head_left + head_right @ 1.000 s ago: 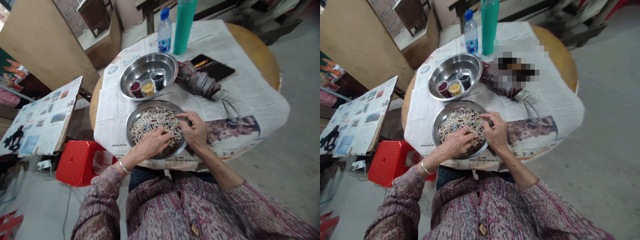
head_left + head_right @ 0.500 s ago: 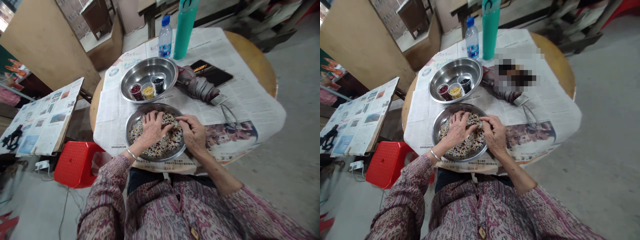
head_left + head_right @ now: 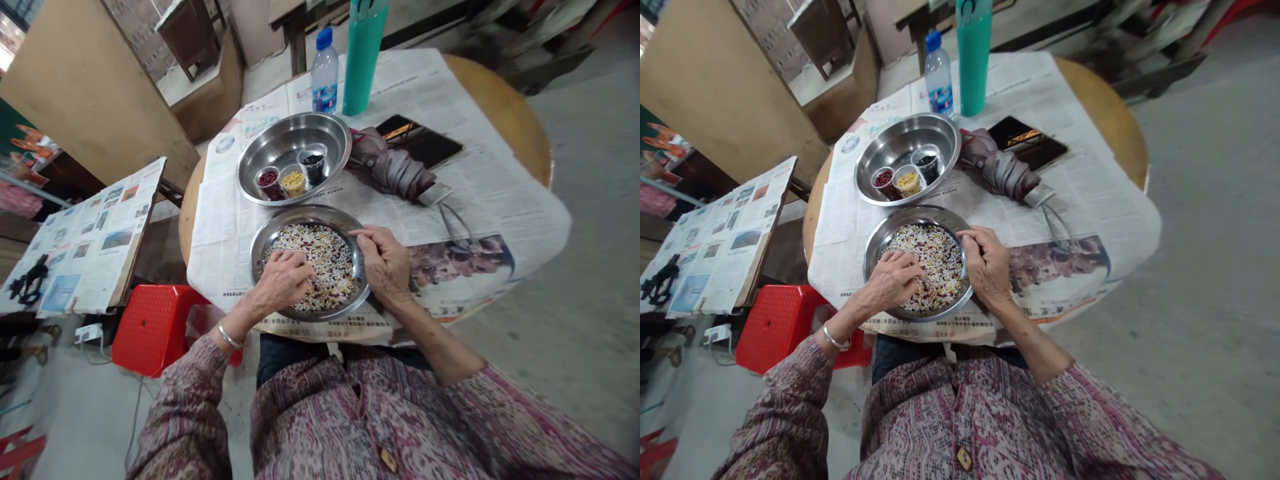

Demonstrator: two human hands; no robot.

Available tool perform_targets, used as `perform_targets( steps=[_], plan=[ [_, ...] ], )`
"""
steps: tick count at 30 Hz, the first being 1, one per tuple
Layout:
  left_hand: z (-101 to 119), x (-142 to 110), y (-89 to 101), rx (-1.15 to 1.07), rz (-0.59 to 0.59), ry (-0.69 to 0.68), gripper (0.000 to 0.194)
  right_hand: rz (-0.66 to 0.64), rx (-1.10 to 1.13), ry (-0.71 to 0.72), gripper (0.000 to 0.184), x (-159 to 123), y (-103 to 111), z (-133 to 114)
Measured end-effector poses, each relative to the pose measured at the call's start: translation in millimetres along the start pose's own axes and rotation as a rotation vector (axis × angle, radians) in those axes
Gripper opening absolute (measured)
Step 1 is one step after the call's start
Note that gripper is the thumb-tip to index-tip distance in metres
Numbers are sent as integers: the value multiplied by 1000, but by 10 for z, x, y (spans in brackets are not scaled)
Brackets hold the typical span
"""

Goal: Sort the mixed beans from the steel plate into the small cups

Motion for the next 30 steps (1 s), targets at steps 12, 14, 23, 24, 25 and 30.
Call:
perform_targets(
  steps=[12, 14, 23, 24, 25, 30],
  plan=[
    [324, 134, -267, 121, -67, -237, 56, -4, -21, 6, 22, -6, 7, 36],
    [308, 288, -289, 133, -37, -228, 57, -6, -24, 5, 22, -7, 4, 39],
    [-387, 259, -217, 95, 42, 224, 78, -18, -26, 16, 20, -7, -2, 11],
    [-419, 192, -253, 87, 14, 266, 83, -21, -26, 10, 21, -9, -2, 12],
    [-426, 128, -298, 82, -15, 296, 87, -24, -26, 6, 21, -10, -5, 14],
    [-74, 69, -476, 147, -47, 178, 94, -20, -32, 12, 20, -12, -4, 14]
  ],
)
Point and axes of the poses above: each hand's wrist, its own x-axis towards the middle knuckle, its own y-axis out of the back of the hand, z = x × y, the point moved 9 cm from there along x, towards the middle knuckle, and after that the axes turned 8 degrees about -z, right-handed, at the moved point
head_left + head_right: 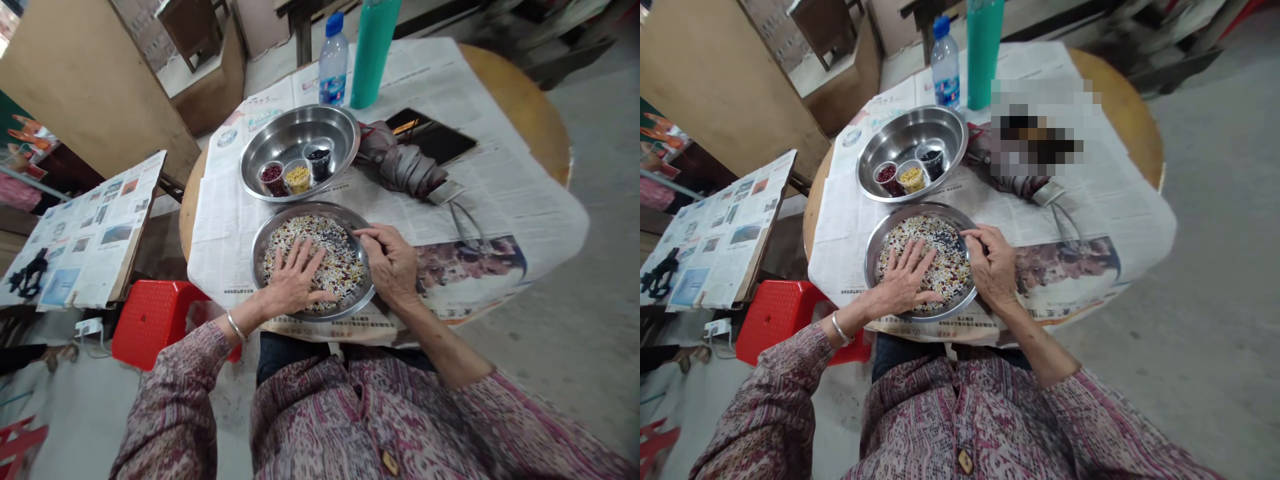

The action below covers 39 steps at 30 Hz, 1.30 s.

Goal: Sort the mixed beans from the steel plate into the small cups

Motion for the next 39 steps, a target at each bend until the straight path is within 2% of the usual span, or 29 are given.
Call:
perform_targets(
  steps=[3, 5, 7, 10, 13, 15, 19, 21, 24, 26, 29, 32, 36, 39],
  plan=[
    [263, 129, 42, 43, 68, -123, 88, 3, -6, 1, 21, 2, -3, 13],
    [305, 267, 99, 51, 110, -144, 83, 4, -7, 1, 21, 4, -5, 22],
    [229, 393, 159, 43, 138, -120, 79, 6, -12, 5, 22, 3, -4, 25],
    [-41, 445, 213, -5, 152, -16, 76, 8, -21, 12, 22, 0, -4, 17],
    [-305, 282, 179, -65, 120, 107, 80, 4, -23, 11, 22, -1, -8, 4],
    [-361, 114, 104, -91, 62, 140, 87, 6, -24, 12, 22, -1, -7, -5],
    [-145, -99, -27, -77, -50, 59, 95, 3, -22, 5, 21, 1, -12, 4],
    [38, -69, -20, -52, -50, -21, 94, 3, -18, 0, 21, 1, -13, 12],
    [219, 121, 66, -29, 1, -103, 91, 6, -12, 5, 20, 1, -10, 6],
    [214, 270, 135, -32, 39, -99, 87, 2, -13, 4, 20, 3, -11, 1],
    [34, 361, 211, -63, 90, 0, 82, -6, -19, -4, 21, 3, -10, 0],
    [-135, 192, 209, -106, 108, 81, 80, -11, -28, -13, 22, -1, -4, 9],
    [-178, -217, 154, -190, 126, 66, 77, -24, -43, -37, 24, -13, -15, 53],
    [-217, -424, 195, -265, 252, 12, 51, -22, -56, -46, 25, -24, -7, 76]
  ],
)
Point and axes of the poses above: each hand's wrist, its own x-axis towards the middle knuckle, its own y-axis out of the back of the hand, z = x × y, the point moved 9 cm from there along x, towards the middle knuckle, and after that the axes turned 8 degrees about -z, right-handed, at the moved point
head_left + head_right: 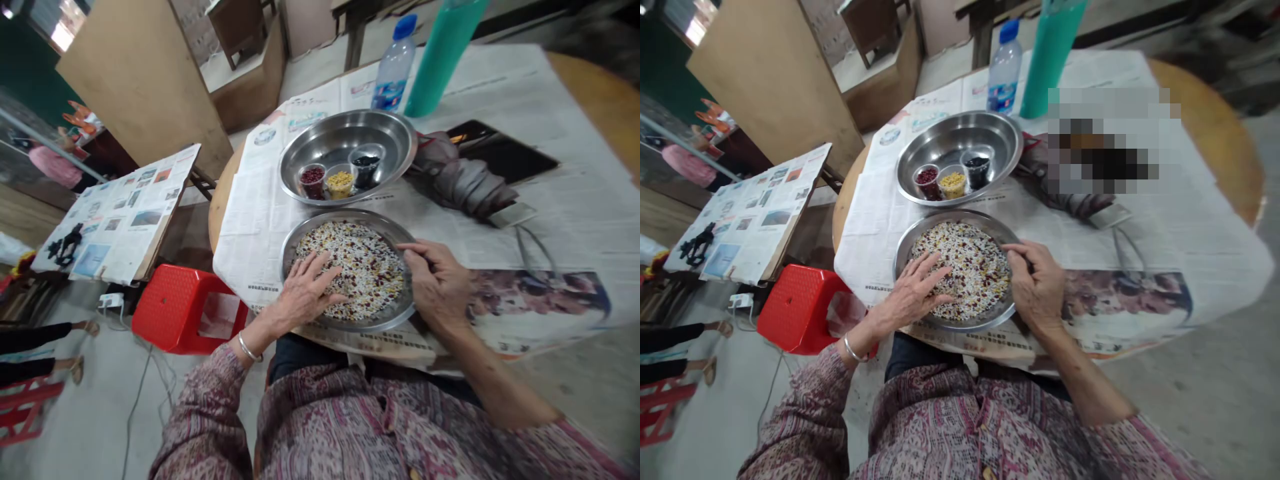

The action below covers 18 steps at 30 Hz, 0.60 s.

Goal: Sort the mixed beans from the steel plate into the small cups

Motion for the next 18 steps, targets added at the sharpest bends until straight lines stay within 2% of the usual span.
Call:
perform_targets(
  steps=[2, 5, 8, 10, 13, 16, 18],
  plan=[
    [-69, -45, 74, -49, 114, -21, 32, -9, -35, 27, 24, -4, 19, -35],
    [-212, -51, 136, -99, 269, 9, 41, -67, -193, 162, 22, -5, 24, -225],
    [-254, -54, 142, -117, 363, 16, 50, -151, -346, 393, 25, -24, -70, -515],
    [-246, -68, 139, -122, 388, 13, 53, -274, -375, 501, 30, -28, -253, -644],
    [-236, -83, 147, -137, 379, 5, 54, -492, -452, 537, 43, 2, -655, -674],
    [-212, -75, 178, -153, 355, -41, 53, -595, -620, 521, 57, 63, -1026, -596],
    [-203, -77, 219, -163, 380, -65, 52, -640, -702, 505, 62, 88, -1230, -523]
  ],
)
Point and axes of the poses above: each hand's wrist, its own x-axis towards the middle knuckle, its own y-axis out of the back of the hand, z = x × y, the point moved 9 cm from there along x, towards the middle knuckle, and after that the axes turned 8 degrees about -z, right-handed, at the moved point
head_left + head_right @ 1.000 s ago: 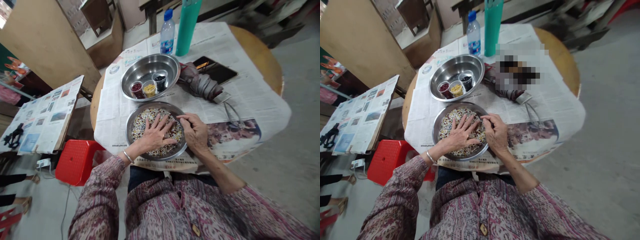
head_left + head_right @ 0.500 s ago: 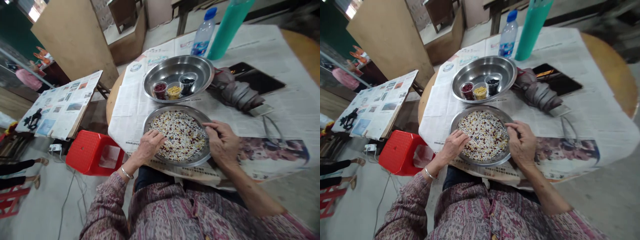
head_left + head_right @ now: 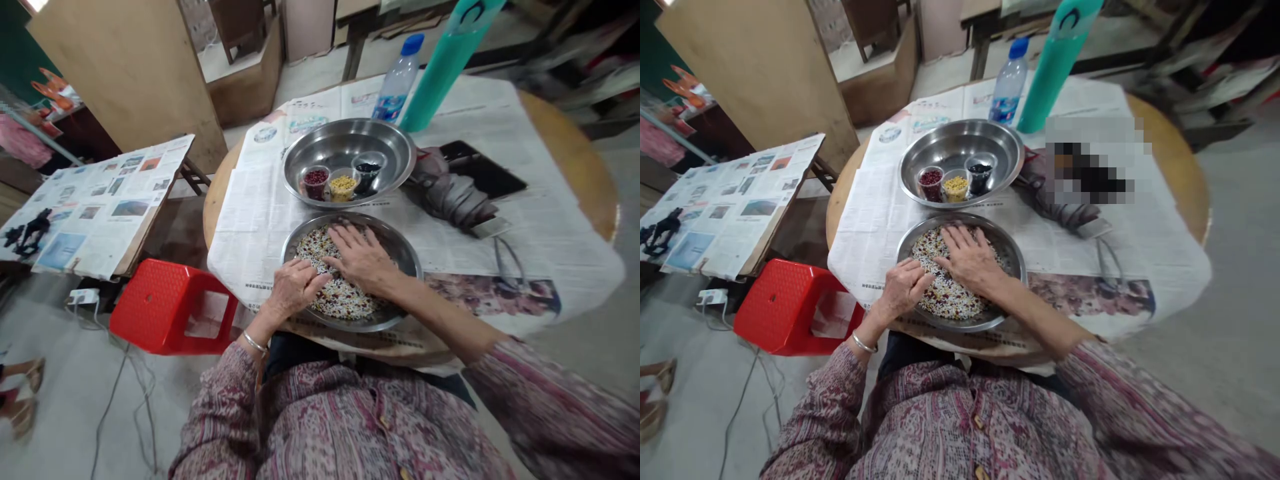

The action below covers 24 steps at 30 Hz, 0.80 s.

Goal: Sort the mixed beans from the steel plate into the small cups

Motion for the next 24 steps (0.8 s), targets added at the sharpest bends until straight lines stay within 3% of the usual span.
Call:
perform_targets(
  steps=[3, 6, 11, 14, 19, 24],
  plan=[
    [-13, -19, 109, -43, 136, 4, 50, -78, -26, 54, 64, 117, -199, -100],
    [-81, -87, 191, -120, 276, 55, 46, -153, 4, 233, 61, 86, -281, -316],
    [-121, -159, 174, -229, 331, 44, 47, -264, 119, 602, 49, -314, -59, -684],
    [-167, -202, 175, -277, 367, 78, 49, -306, 136, 693, 37, -531, 89, -766],
    [-218, -233, 176, -296, 366, 157, 46, -296, 16, 715, 29, -497, 53, -744],
    [-206, -230, 196, -297, 372, 149, 42, -145, -54, 459, 30, -142, 94, -359]
  ],
)
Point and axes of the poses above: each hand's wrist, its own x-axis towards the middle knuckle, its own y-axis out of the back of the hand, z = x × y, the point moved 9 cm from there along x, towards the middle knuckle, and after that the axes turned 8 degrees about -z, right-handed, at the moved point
